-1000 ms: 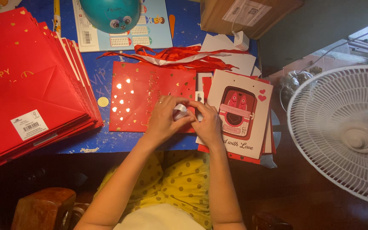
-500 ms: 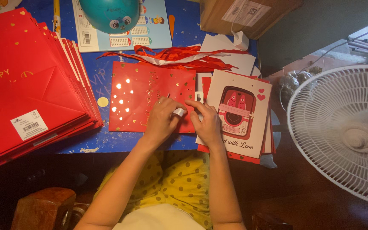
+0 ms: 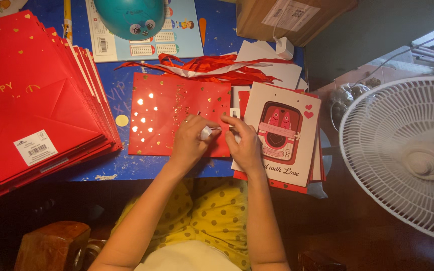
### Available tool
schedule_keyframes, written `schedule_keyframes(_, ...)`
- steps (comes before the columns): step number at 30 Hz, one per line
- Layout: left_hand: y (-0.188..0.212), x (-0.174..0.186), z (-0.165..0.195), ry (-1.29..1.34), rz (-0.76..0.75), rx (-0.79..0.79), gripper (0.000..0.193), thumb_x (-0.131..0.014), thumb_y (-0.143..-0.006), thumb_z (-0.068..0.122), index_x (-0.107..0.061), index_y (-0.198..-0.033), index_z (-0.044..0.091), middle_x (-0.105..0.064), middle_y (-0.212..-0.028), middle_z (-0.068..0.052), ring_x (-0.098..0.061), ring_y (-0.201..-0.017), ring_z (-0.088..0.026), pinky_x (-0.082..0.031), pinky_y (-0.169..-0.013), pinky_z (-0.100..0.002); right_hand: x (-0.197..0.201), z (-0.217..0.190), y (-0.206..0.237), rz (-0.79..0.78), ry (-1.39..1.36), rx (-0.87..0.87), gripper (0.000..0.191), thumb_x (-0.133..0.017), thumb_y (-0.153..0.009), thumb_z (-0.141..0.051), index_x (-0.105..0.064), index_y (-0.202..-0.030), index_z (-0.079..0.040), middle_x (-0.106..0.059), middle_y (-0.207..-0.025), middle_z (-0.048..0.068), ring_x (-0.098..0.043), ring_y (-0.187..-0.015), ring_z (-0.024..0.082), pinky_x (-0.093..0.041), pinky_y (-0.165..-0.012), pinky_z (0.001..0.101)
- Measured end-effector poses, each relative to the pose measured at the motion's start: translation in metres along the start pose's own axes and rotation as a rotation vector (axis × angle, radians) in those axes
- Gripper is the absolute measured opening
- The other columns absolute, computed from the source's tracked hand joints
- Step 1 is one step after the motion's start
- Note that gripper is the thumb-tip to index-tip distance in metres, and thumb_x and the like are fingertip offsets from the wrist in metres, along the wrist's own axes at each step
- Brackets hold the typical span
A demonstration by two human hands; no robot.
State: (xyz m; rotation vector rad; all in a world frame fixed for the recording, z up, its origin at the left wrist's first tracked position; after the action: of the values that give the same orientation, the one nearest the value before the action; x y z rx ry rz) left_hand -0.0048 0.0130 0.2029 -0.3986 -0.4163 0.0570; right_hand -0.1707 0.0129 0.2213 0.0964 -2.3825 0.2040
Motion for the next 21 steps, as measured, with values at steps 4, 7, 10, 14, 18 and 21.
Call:
schedule_keyframes(4,0.001,0.000,-0.001,-0.053,-0.051,-0.012,0.020,-0.083,-0.081,0.020,-0.078,-0.098,0.011,-0.063,-0.083,-0.007,-0.059,-0.085,-0.029,-0.047,-0.077,-0.043,0.000,0.000,0.000,-0.010,-0.016,-0.044,0.042,-0.062,-0.090,-0.016,-0.065,-0.132,-0.017,-0.074,-0.120,0.006,-0.069,-0.100,0.024,-0.053,-0.091,0.0375)
schedule_keyframes(7,0.001,0.000,0.001,-0.058,-0.056,-0.006,0.016,-0.084,-0.081,0.021,-0.077,-0.093,0.011,-0.064,-0.082,-0.007,-0.059,-0.084,-0.029,-0.047,-0.077,-0.043,0.001,0.000,0.001,-0.003,-0.049,-0.035,0.043,-0.062,-0.091,-0.015,-0.063,-0.134,-0.015,-0.073,-0.123,0.008,-0.070,-0.101,0.024,-0.053,-0.092,0.0363)
schedule_keyframes(10,0.000,0.002,0.001,-0.016,-0.024,-0.010,0.014,-0.081,-0.085,0.019,-0.074,-0.092,0.010,-0.068,-0.088,-0.006,-0.060,-0.087,-0.029,-0.049,-0.079,-0.042,0.001,-0.001,0.001,0.015,-0.163,0.008,0.042,-0.062,-0.095,-0.013,-0.060,-0.137,-0.012,-0.071,-0.121,0.011,-0.072,-0.098,0.019,-0.055,-0.089,0.0324)
schedule_keyframes(14,0.001,0.003,-0.005,0.111,0.028,0.165,0.010,-0.073,-0.094,0.014,-0.069,-0.094,0.006,-0.070,-0.088,-0.009,-0.066,-0.082,-0.029,-0.051,-0.073,-0.039,0.000,0.006,0.002,0.008,-0.303,-0.163,0.053,-0.058,-0.097,-0.012,-0.050,-0.149,-0.009,-0.064,-0.078,0.009,-0.058,-0.072,0.011,-0.049,-0.072,0.0271)
schedule_keyframes(18,0.001,0.002,-0.009,0.252,0.068,0.215,0.011,-0.070,-0.098,0.014,-0.066,-0.097,0.003,-0.075,-0.087,-0.007,-0.072,-0.079,-0.019,-0.054,-0.069,-0.032,0.000,0.005,0.000,0.033,-0.318,-0.162,0.057,-0.056,-0.098,-0.013,-0.042,-0.154,-0.009,-0.061,-0.071,0.006,-0.053,-0.069,0.009,-0.046,-0.069,0.0266)
schedule_keyframes(21,0.002,0.003,-0.011,0.354,0.112,0.262,0.010,-0.069,-0.099,0.013,-0.067,-0.100,0.003,-0.077,-0.088,-0.005,-0.071,-0.079,-0.011,-0.054,-0.069,-0.028,0.001,0.004,0.001,0.038,-0.235,-0.174,0.054,-0.060,-0.097,-0.015,-0.049,-0.149,-0.012,-0.064,-0.077,0.009,-0.057,-0.072,0.012,-0.048,-0.072,0.0282)
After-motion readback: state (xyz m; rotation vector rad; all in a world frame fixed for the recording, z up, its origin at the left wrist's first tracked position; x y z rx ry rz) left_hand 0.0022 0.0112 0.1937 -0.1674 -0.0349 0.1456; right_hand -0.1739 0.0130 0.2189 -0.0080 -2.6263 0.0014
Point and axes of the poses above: each hand's wrist, its own y-axis away from the middle knuckle, its own x-axis out of the back of the hand, z = x × y, the point moved 3 cm from there along -y, towards the middle knuckle
